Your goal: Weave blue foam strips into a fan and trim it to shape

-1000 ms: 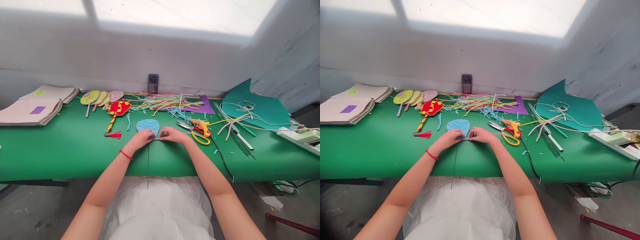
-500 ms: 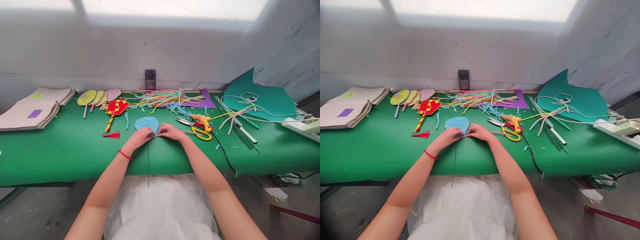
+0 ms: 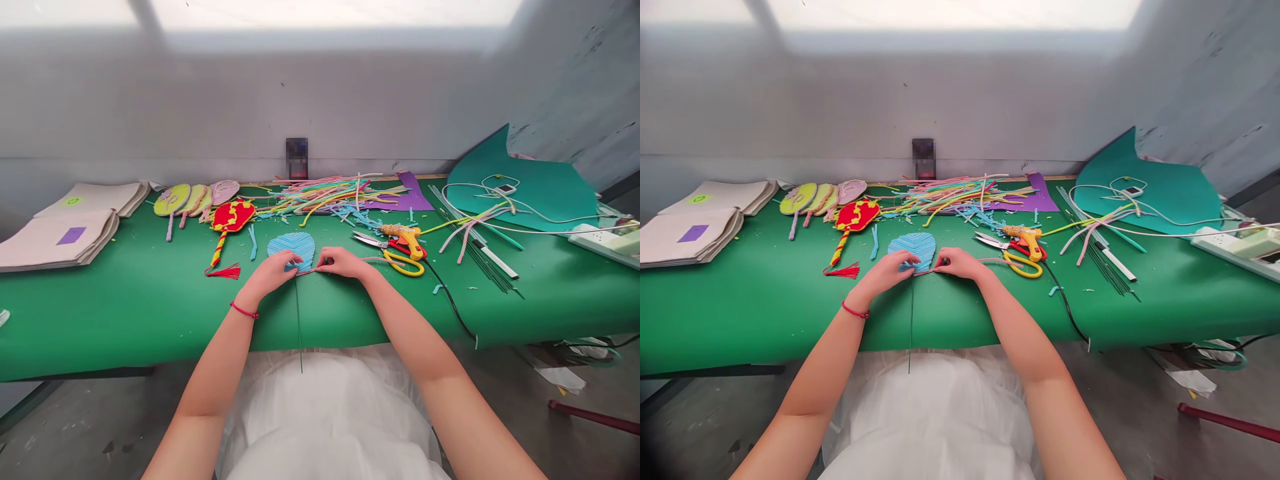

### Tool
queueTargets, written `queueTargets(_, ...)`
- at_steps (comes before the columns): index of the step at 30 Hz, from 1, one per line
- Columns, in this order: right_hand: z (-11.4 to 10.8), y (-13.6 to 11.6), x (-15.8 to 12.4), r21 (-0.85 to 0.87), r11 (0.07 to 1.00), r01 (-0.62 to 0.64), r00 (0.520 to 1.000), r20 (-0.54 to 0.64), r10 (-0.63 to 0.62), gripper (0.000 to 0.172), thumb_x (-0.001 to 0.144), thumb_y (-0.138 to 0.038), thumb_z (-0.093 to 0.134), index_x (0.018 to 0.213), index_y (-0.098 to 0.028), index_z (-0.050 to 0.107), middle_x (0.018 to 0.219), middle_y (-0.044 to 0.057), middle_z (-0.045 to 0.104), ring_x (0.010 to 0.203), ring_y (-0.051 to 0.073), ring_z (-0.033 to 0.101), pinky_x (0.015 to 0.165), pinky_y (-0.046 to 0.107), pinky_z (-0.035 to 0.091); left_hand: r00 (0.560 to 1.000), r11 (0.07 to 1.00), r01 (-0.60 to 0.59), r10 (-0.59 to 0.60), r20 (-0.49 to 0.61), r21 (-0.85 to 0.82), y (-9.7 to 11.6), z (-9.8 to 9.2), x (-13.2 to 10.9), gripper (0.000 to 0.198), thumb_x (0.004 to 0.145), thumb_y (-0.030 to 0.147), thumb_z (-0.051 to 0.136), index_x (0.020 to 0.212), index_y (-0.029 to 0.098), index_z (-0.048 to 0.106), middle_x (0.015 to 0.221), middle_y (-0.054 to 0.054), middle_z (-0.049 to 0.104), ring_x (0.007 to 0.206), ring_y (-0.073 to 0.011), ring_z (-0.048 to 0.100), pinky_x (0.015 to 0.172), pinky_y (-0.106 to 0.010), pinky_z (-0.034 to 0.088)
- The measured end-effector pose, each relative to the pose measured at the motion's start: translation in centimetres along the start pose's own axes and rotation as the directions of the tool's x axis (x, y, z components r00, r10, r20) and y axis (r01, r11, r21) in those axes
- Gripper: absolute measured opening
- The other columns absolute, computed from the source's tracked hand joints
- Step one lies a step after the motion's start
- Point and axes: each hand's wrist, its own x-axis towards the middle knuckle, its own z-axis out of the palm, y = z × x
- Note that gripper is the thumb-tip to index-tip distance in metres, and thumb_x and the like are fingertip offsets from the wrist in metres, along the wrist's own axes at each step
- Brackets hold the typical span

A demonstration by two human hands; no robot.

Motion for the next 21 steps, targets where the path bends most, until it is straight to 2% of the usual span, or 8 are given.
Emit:
queueTargets(8,-0.1,-0.5,-0.1,-0.013,0.998,-0.064,0.998,0.009,0.064,0.012,0.079,-0.028,0.063,0.080,-0.018,0.067,0.077,0.001,0.064,0.067,0.011,0.051,0.060,0.022,0.036,0.999,0.999,0.033,-0.032,-0.042,0.011,0.2,-0.1,-0.2,0.018,0.083,0.021,0.048,0.096,0.020,0.061,0.100,-0.006,0.063,0.092,-0.0196,0.061,0.083,-0.034,0.049)
queueTargets(15,0.0,-0.4,-0.2,-0.014,0.997,-0.081,0.996,0.026,0.082,0.010,0.077,-0.027,0.063,0.078,-0.018,0.065,0.077,0.000,0.064,0.068,0.011,0.053,0.061,0.022,0.035,0.999,0.998,0.042,-0.044,0.026,0.056,0.9,-0.1,-0.3,0.023,0.078,0.017,0.048,0.099,0.019,0.058,0.103,-0.008,0.063,0.096,-0.0222,0.059,0.084,-0.036,0.048)
queueTargets(21,0.1,-0.3,-0.2,-0.019,0.995,-0.100,0.995,0.012,0.100,0.009,0.076,-0.028,0.063,0.078,-0.019,0.064,0.078,0.000,0.065,0.068,0.011,0.053,0.059,0.021,0.035,0.998,0.991,0.060,-0.062,0.013,0.119,1.3,1.1,-0.2,0.030,0.073,0.017,0.051,0.103,0.018,0.052,0.106,-0.010,0.059,0.098,-0.0250,0.055,0.086,-0.040,0.045)
